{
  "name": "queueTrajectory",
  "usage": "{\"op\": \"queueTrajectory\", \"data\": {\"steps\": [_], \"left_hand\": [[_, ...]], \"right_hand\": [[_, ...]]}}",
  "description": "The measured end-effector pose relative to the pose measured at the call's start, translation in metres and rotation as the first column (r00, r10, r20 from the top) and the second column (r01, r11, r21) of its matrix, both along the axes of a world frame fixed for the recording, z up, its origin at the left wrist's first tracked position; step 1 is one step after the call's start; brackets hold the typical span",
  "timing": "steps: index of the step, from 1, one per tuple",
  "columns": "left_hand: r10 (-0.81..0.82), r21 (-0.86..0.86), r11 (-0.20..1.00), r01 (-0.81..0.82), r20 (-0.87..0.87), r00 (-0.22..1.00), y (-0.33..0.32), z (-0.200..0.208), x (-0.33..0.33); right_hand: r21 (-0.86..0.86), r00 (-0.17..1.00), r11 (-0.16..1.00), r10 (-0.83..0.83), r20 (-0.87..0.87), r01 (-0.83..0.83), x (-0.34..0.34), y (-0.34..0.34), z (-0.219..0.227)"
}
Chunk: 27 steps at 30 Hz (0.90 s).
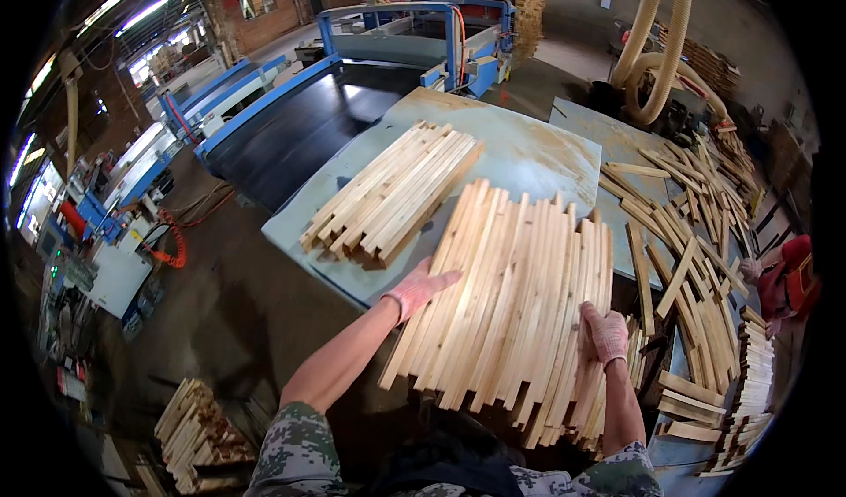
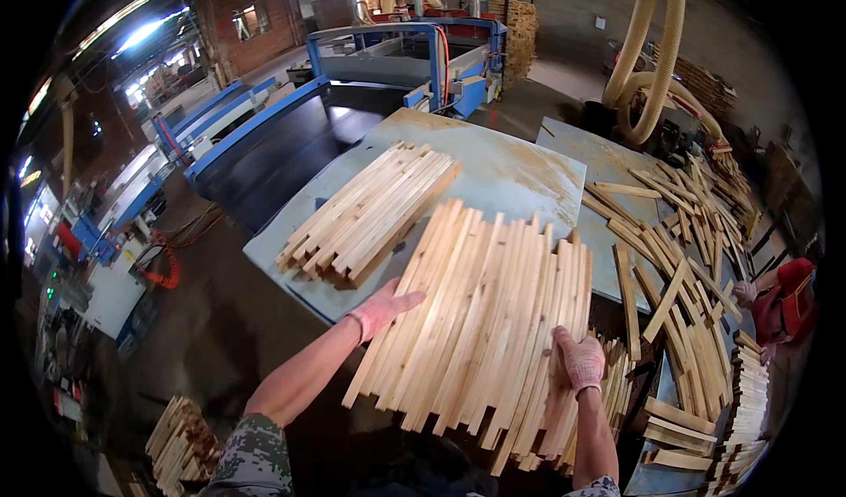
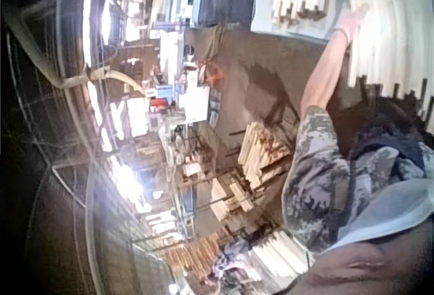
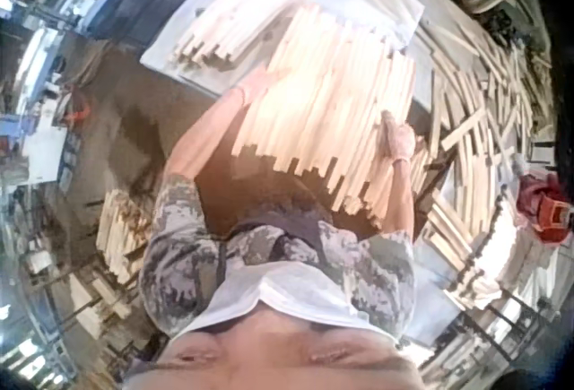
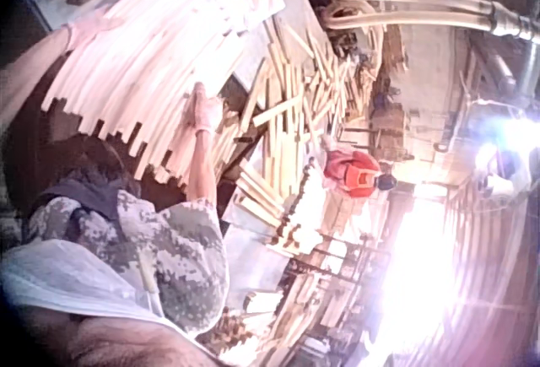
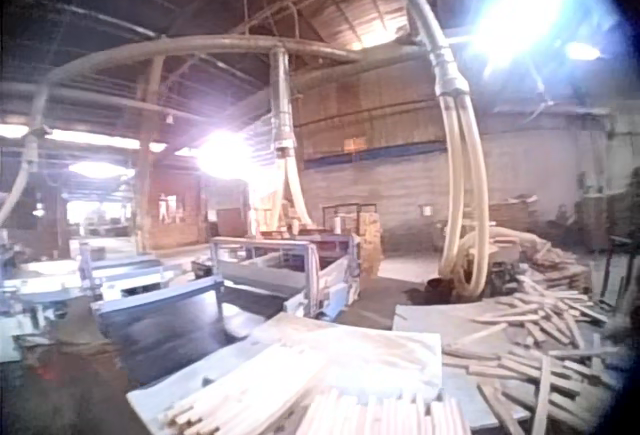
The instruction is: The person repeatedly picks up bundles of light-colored wooden planks from a metal table and places them onto a conveyor belt. The person wears pink gloves and a camouflage shirt while performing this repetitive stacking task in a workshop environment.
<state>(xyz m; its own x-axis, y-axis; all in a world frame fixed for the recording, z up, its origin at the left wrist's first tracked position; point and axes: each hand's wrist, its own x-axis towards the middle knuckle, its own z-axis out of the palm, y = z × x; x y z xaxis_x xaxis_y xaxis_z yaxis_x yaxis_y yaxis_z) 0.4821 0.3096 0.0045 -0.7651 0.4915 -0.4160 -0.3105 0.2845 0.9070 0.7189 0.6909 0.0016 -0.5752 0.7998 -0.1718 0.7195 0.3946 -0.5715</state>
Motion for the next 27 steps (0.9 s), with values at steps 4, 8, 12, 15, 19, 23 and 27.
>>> {"op": "queueTrajectory", "data": {"steps": [4, 8, 12, 15, 19, 23, 27], "left_hand": [[-0.287, -0.618, 0.78, 0.102, -0.208, 0.935, 0.059, 0.028, -0.105], [-0.723, -0.88, 0.388, 0.273, -0.107, 0.683, 0.079, 0.088, -0.161], [-0.613, -0.74, 0.65, 0.172, -0.377, 0.694, 0.038, 0.101, -0.212], [-0.426, -0.572, 0.617, -0.54, -0.82, 0.382, -0.065, 0.047, -0.276], [-0.247, -0.705, 0.661, -0.257, -0.528, 0.812, -0.176, 0.032, -0.363], [-0.186, -0.699, 0.66, -0.274, -0.506, 0.842, -0.228, 0.046, -0.429], [-0.205, -0.668, 0.637, -0.384, -0.627, 0.751, -0.332, 0.025, -0.533]], "right_hand": [[-0.011, 0.987, 0.99, -0.14, 0.073, 0.141, -0.053, 0.001, 0.011], [-0.002, 0.976, 0.979, -0.203, 0.081, 0.203, -0.099, -0.013, 0.027], [0.066, 0.972, 0.982, -0.185, 0.145, 0.177, -0.133, -0.024, 0.017], [0.053, 0.988, 0.987, -0.147, -0.039, 0.149, -0.155, -0.036, -0.006], [-0.013, 0.984, 0.986, -0.166, -0.061, 0.166, -0.205, -0.065, -0.037], [-0.165, 0.953, 0.964, -0.238, -0.187, 0.208, -0.265, -0.119, -0.041], [-0.186, 0.983, 0.974, -0.151, -0.105, 0.13, -0.385, -0.236, -0.007]]}}
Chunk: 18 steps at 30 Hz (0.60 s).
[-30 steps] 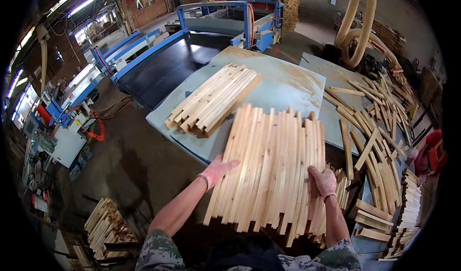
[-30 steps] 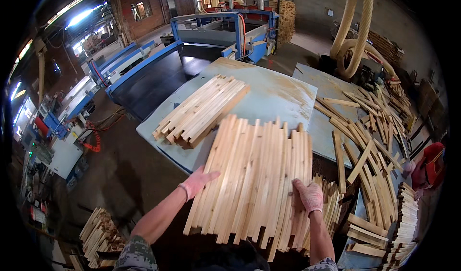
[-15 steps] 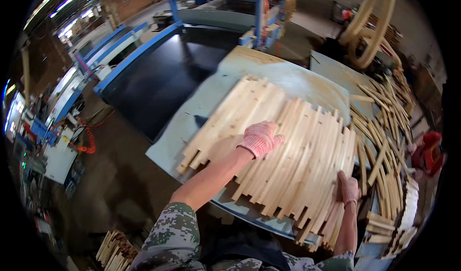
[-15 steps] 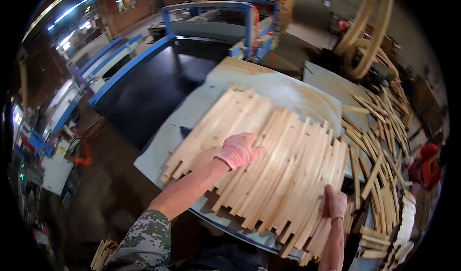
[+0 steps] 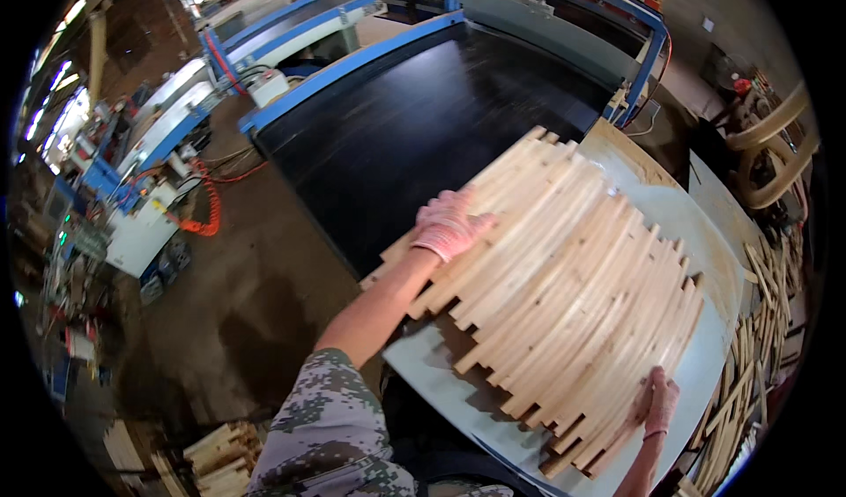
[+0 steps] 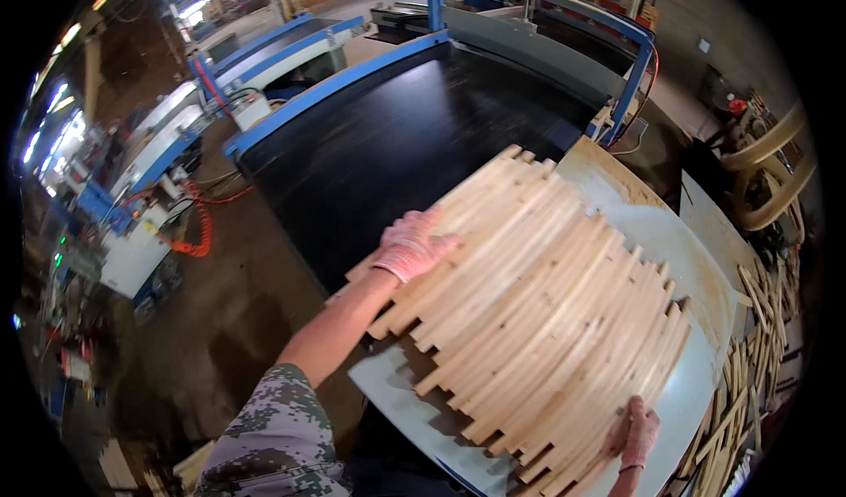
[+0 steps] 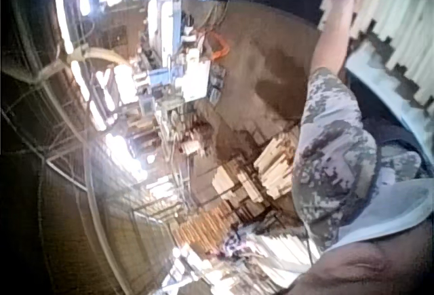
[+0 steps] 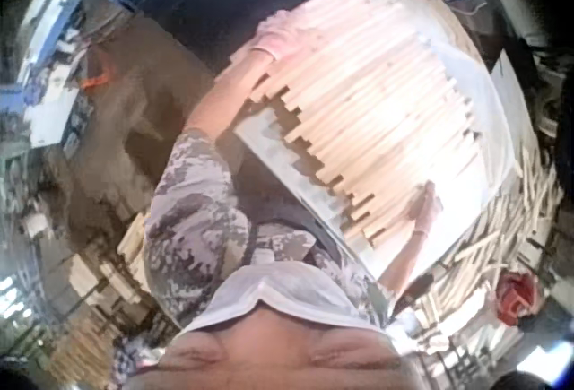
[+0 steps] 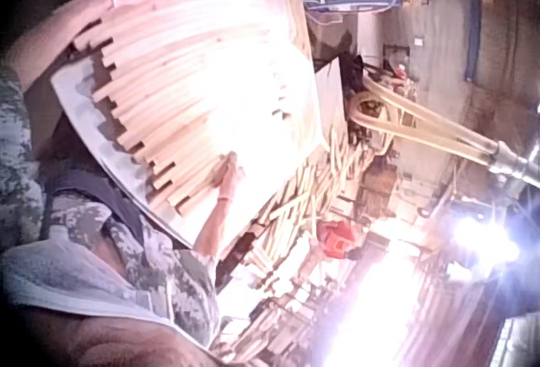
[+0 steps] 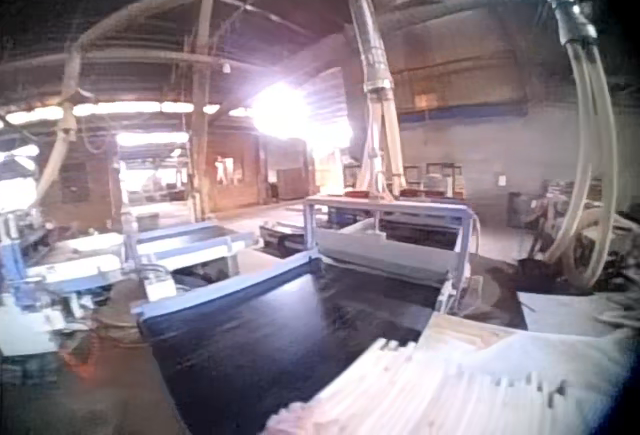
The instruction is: The person repeatedly picks up bundles of light-colored wooden planks from a metal table and places them onto a conveyor belt. The person wears pink gloves and a camouflage shirt while performing this repetitive stacking task in a workshop environment.
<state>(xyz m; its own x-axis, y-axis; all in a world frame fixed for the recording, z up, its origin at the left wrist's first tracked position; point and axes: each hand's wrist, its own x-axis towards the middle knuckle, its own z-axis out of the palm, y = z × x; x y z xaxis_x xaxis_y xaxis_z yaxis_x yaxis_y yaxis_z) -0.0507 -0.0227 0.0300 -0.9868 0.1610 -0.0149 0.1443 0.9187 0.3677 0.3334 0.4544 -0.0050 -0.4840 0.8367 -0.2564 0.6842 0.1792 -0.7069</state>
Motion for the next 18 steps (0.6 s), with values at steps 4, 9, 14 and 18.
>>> {"op": "queueTrajectory", "data": {"steps": [4, 9, 14, 18], "left_hand": [[-0.005, -0.128, 0.992, -0.004, -0.07, 0.998, -0.091, 0.002, -0.1], [0.015, -0.329, 0.944, -0.035, -0.063, 0.998, -0.216, -0.01, -0.233], [0.093, -0.342, 0.936, -0.086, 0.004, 0.996, -0.296, -0.002, -0.281], [0.109, -0.308, 0.944, -0.12, -0.053, 0.993, -0.307, -0.014, -0.287]], "right_hand": [[-0.081, 1.0, 0.997, 0.002, 0.008, -0.002, -0.101, -0.103, 0.015], [-0.284, 0.985, 0.952, 0.074, -0.153, -0.115, -0.245, -0.25, 0.037], [-0.382, 0.922, 0.868, 0.188, -0.338, -0.317, -0.378, -0.376, 0.048], [-0.342, 0.865, 0.835, 0.275, -0.42, -0.431, -0.449, -0.434, 0.037]]}}
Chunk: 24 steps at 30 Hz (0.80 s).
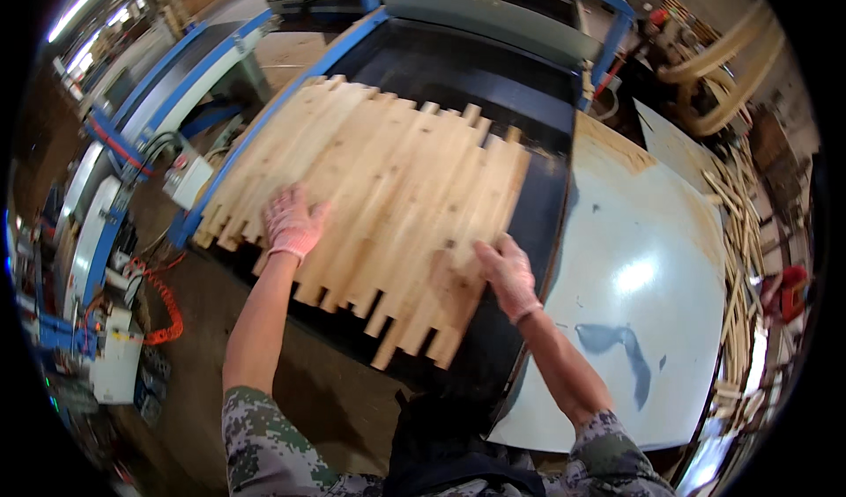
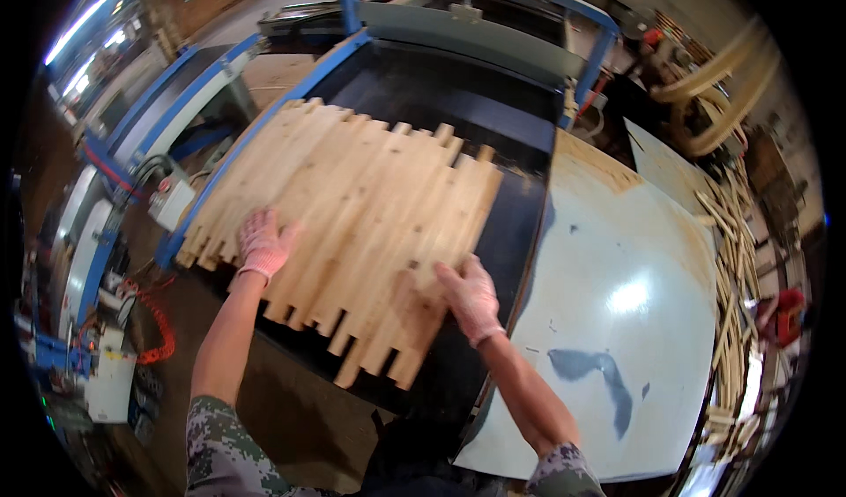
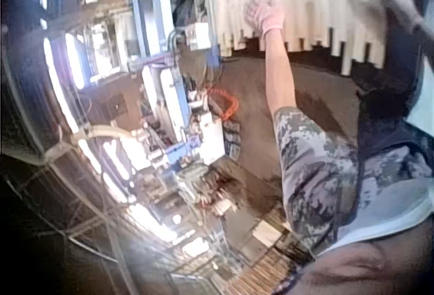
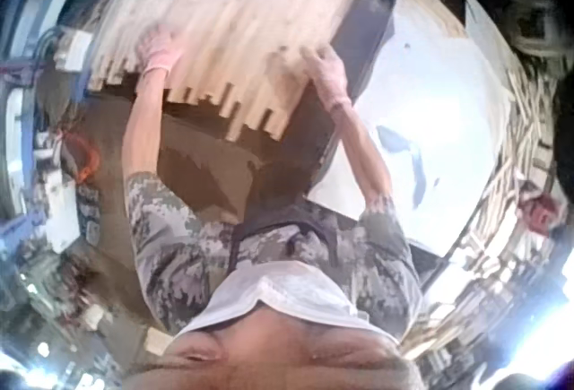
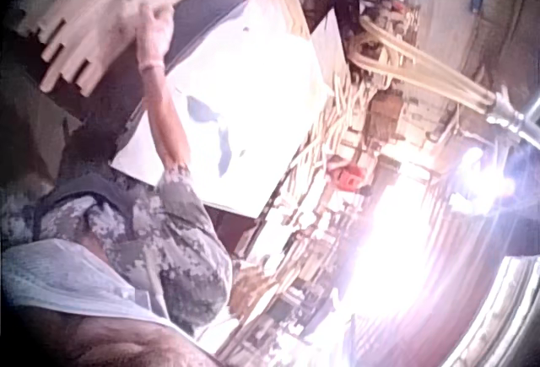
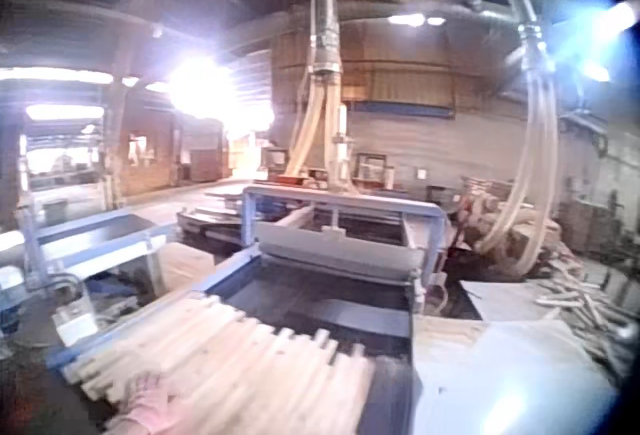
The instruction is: The person repeatedly picks up bundles of light-colored wooden planks from a metal table and places them onto a conveyor belt. The person wears pink gloves and a camouflage shirt while performing this repetitive stacking task in a workshop environment.
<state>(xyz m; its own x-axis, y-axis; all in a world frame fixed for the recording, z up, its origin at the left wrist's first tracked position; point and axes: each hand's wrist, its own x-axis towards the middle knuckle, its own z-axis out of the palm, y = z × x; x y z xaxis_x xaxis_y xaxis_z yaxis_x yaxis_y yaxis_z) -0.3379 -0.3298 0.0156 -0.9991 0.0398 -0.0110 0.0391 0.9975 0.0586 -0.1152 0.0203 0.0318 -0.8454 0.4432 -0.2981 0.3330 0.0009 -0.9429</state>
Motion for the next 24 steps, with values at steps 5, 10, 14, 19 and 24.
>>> {"op": "queueTrajectory", "data": {"steps": [5, 10, 14, 19, 24], "left_hand": [[-0.116, -0.093, 0.99, 0.105, -0.122, 0.986, 0.005, -0.025, -0.013], [-0.103, 0.068, 0.992, 0.103, -0.012, 0.995, 0.005, -0.046, -0.042], [-0.412, 0.23, 0.855, 0.465, -0.243, 0.878, 0.042, -0.066, -0.01], [-0.758, 0.871, 0.133, 0.474, -0.219, 0.615, 0.254, -0.025, 0.26], [-0.999, 0.987, -0.017, -0.157, -0.009, 0.051, 0.362, -0.022, 0.501]], "right_hand": [[-0.288, 0.969, 0.958, -0.075, -0.236, 0.004, 0.004, 0.005, -0.019], [0.025, 0.985, 0.993, 0.119, -0.126, -0.117, 0.065, 0.015, -0.034], [-0.179, 0.849, 0.846, 0.442, -0.289, -0.502, 0.192, 0.023, -0.025], [-0.424, 0.944, 0.859, 0.18, -0.276, -0.287, 0.413, 0.023, -0.068], [-0.175, 0.951, 0.935, -0.304, 0.056, 0.31, 0.673, 0.01, -0.12]]}}
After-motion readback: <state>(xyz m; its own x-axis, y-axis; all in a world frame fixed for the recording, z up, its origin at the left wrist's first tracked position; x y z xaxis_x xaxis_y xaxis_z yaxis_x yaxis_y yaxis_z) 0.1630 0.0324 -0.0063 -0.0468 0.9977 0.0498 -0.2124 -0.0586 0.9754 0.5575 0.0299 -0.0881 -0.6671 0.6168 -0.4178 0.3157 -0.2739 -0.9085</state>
